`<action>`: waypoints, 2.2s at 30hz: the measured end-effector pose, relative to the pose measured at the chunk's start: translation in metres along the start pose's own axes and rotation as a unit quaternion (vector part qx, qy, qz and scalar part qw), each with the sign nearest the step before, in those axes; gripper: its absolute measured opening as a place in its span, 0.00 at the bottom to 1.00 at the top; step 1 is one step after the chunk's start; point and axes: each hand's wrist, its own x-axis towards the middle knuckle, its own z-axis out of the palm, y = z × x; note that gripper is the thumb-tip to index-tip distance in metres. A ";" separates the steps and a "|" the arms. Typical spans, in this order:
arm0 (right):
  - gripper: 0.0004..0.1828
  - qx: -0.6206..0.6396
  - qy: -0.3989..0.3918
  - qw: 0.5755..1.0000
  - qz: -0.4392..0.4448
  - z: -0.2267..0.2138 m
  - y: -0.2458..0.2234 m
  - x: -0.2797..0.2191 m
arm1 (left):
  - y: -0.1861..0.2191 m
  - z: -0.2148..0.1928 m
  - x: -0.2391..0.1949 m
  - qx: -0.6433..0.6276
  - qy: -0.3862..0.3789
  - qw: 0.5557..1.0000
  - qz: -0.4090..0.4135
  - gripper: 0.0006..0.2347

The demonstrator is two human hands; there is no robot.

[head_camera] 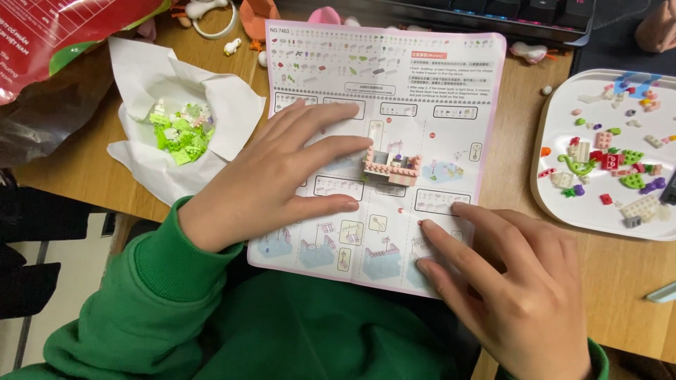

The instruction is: The person assembles a small structure using tiny plastic bricks, following a printed instruction manual. They use a light blue tool to press pieces together and later sort through a pile of green and white bricks in a paper wrapper, placing selected pieces onto a white tray.

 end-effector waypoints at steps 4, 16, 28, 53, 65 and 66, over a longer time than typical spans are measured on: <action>0.15 0.018 0.028 0.999 0.000 -0.001 -0.001 0.000 | 0.004 0.004 0.005 0.048 0.045 0.998 0.009 0.18; 0.17 -0.001 0.070 0.998 0.010 0.003 0.000 -0.006 | 0.000 0.016 0.011 0.044 0.095 0.994 0.000 0.13; 0.21 -0.029 0.016 0.999 0.026 0.003 0.001 -0.006 | 0.001 0.015 0.010 0.025 0.102 0.995 0.002 0.13; 0.21 -0.030 0.008 0.999 0.016 0.002 0.000 -0.006 | -0.001 0.015 0.003 0.076 0.146 0.985 -0.049 0.16; 0.20 0.136 0.031 0.988 0.065 -0.009 -0.010 -0.004 | 0.005 0.006 -0.010 -0.058 0.267 0.962 0.014 0.17; 0.19 0.150 0.032 0.985 0.075 -0.010 -0.010 -0.005 | 0.007 0.005 -0.011 -0.057 0.294 0.954 0.028 0.14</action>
